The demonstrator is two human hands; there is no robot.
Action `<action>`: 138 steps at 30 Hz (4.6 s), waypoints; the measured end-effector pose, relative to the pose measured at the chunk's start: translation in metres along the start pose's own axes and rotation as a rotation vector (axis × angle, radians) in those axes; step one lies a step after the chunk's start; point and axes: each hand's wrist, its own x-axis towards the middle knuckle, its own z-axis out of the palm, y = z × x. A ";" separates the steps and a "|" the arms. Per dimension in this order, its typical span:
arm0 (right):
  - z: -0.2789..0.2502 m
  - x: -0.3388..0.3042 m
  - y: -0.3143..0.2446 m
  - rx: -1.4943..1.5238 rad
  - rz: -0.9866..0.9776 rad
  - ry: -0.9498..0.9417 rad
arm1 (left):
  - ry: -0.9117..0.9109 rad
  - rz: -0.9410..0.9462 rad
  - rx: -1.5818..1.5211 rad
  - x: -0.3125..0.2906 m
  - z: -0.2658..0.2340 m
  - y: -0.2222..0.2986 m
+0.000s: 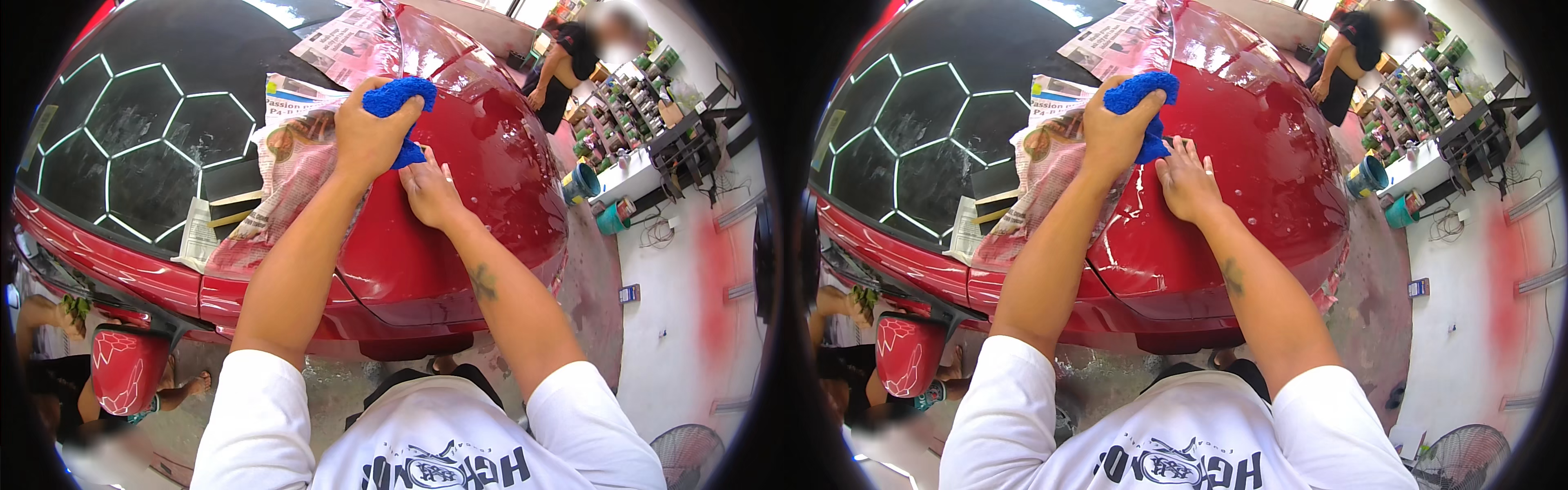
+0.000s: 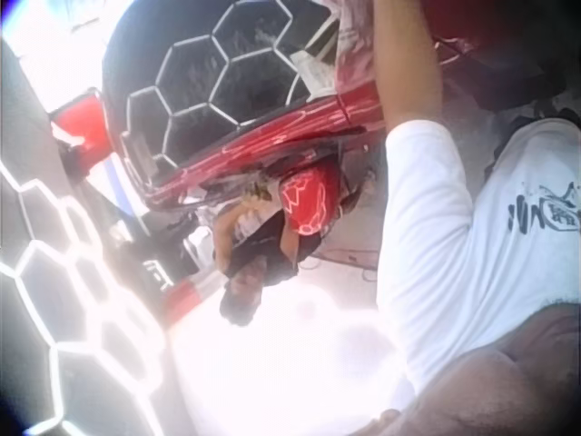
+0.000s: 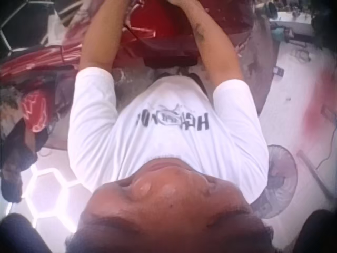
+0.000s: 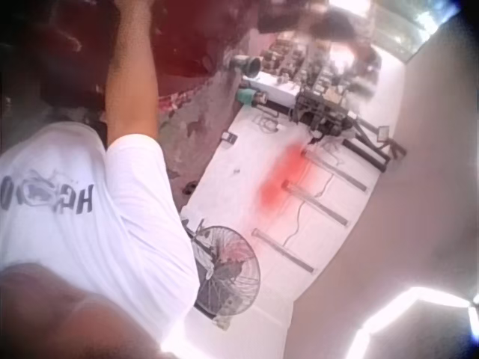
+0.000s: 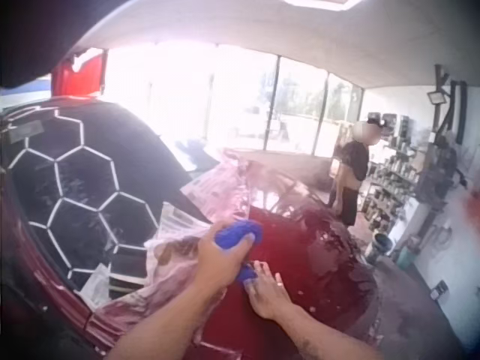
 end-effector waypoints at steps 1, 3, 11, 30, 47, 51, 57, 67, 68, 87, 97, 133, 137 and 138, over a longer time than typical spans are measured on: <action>0.006 -0.005 -0.005 0.028 0.004 0.009 | -0.009 0.003 -0.011 0.002 -0.002 -0.008; 0.026 -0.073 -0.034 0.026 -0.149 0.104 | 0.004 -0.013 -0.015 0.003 -0.006 -0.013; 0.020 -0.073 -0.031 -0.052 -0.182 0.113 | 0.000 0.071 0.000 0.004 -0.001 -0.010; 0.029 -0.092 -0.054 0.054 -0.180 0.101 | -0.035 -0.010 -0.110 -0.004 -0.012 0.006; -0.009 0.211 0.071 0.000 0.017 -0.023 | -0.125 0.317 0.542 -0.007 -0.007 0.000; -0.008 0.318 0.115 -0.019 0.025 -0.003 | -0.301 0.331 0.703 -0.015 0.004 -0.003; -0.001 0.499 0.195 -0.036 -0.279 -0.015 | -0.435 0.303 0.698 -0.022 -0.001 0.001; 0.013 0.462 0.165 0.008 -0.032 0.003 | -0.398 0.368 0.705 -0.022 -0.002 -0.007; 0.011 0.438 0.164 0.019 -0.047 0.024 | -0.378 0.398 0.694 -0.022 0.001 -0.005; -0.005 -0.174 -0.020 0.004 -0.200 -0.042 | -0.158 0.394 0.629 -0.028 0.015 -0.019; -0.008 0.052 0.062 -0.130 -0.118 -0.018 | -0.143 0.340 0.625 -0.022 0.017 -0.015; -0.009 -0.134 0.029 -0.055 -0.194 -0.025 | -0.256 0.509 0.797 -0.023 0.017 -0.021; -0.017 -0.195 0.014 -0.048 -0.202 -0.108 | -0.253 0.473 0.736 -0.029 0.020 -0.015; -0.019 -0.194 0.015 -0.056 -0.207 -0.127 | -0.248 0.454 0.740 -0.030 0.018 -0.013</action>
